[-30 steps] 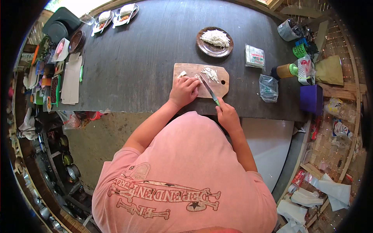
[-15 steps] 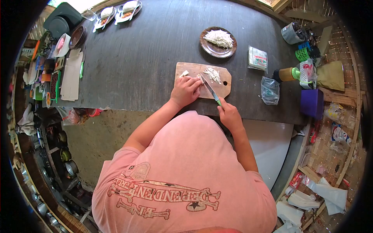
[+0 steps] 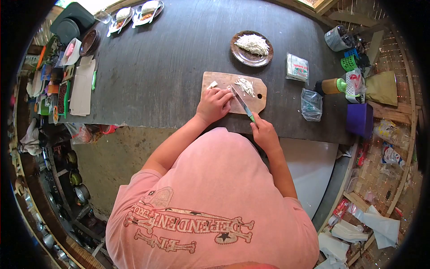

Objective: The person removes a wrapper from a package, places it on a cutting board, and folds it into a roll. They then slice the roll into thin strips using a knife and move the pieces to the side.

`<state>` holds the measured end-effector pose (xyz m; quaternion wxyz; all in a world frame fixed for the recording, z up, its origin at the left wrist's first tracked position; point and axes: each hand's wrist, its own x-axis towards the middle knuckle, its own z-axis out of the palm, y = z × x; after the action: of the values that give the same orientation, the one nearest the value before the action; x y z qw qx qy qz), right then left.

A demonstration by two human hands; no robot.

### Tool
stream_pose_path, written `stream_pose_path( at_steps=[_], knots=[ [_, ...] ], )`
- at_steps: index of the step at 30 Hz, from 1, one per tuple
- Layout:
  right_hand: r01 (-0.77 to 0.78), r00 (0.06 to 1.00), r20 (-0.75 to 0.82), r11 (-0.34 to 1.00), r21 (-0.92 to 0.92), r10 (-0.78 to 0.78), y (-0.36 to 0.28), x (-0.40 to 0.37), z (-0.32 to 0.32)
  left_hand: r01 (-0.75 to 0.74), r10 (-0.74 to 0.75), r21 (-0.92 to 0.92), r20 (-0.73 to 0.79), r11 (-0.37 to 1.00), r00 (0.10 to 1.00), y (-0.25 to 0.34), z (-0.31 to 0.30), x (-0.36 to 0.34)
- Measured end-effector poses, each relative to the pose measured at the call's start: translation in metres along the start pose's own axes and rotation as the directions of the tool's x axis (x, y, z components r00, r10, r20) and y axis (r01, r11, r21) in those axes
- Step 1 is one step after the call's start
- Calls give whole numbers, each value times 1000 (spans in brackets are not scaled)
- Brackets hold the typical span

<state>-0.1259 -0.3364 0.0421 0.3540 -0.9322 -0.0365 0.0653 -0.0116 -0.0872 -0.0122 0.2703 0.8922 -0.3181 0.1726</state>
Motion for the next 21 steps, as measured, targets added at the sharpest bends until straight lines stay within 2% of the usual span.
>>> stream_pose_path(
  at_steps=[21],
  knots=[
    [24,1000,-12,1000,-13,-24,3,0,2,8,-8,2,7,1000,1000,0,-1,0]
  ],
)
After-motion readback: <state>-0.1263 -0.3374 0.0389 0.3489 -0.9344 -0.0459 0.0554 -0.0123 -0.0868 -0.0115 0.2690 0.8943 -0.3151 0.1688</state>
